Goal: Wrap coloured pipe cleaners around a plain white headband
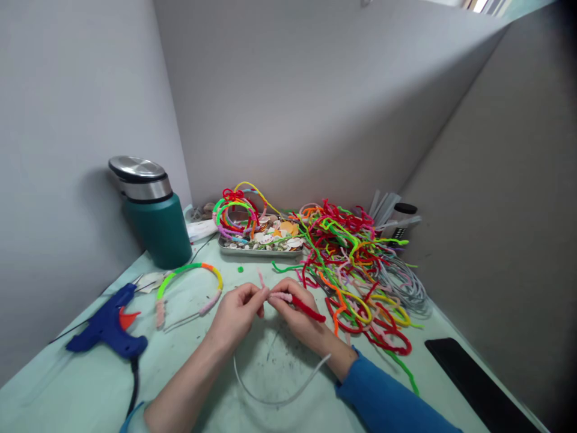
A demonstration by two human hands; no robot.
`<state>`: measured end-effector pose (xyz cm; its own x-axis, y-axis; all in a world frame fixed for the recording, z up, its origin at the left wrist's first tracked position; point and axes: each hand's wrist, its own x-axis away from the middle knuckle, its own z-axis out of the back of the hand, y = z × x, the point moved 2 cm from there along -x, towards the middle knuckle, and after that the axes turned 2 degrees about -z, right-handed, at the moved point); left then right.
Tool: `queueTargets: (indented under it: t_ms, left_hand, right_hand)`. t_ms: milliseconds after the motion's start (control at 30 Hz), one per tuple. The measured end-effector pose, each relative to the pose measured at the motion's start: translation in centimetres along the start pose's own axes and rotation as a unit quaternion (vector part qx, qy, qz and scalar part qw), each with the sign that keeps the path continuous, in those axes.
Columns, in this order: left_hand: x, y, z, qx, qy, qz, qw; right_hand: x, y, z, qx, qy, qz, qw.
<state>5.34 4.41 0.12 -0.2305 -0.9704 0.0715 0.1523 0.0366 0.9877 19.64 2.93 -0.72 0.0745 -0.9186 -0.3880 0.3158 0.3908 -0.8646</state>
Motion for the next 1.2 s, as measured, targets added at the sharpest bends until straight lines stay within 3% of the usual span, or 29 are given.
queueTargets:
  t_ms: [267, 500, 700, 800, 933, 1200]
  left_hand:
    - [0.3, -0.2, -0.1, 0.143, -0.069, 0.099, 0.982]
    - [0.4, -0.2, 0.0, 0.137, -0.057, 0.120, 0.982]
    - [0.6, 0.2, 0.1, 0.114, -0.091, 0.136, 0.980]
    - [0.6, 0.1, 0.0, 0.128, -0.103, 0.134, 0.977]
    - [0.6, 0.2, -0.2, 0.158, -0.106, 0.110, 0.976]
    - [0.7, 1.2, -0.4, 0.154, -0.065, 0.064, 0.984]
  right_hand:
    - [0.5, -1.2, 0.3, 0.024, -0.020, 0.076, 0.997]
    - [0.4, -0.9, 0.4, 0.020, -0.023, 0.079, 0.996]
    - [0.4, -1.5, 0.4, 0.021, -0.089, 0.129, 0.987]
    - [0.5, -1.5, 0.4, 0.022, -0.090, 0.123, 0.988]
    - [0.4, -1.4, 0.5, 0.026, -0.048, 0.109, 0.993]
    - [0.3, -1.4, 0.4, 0.006, -0.031, 0.008, 0.999]
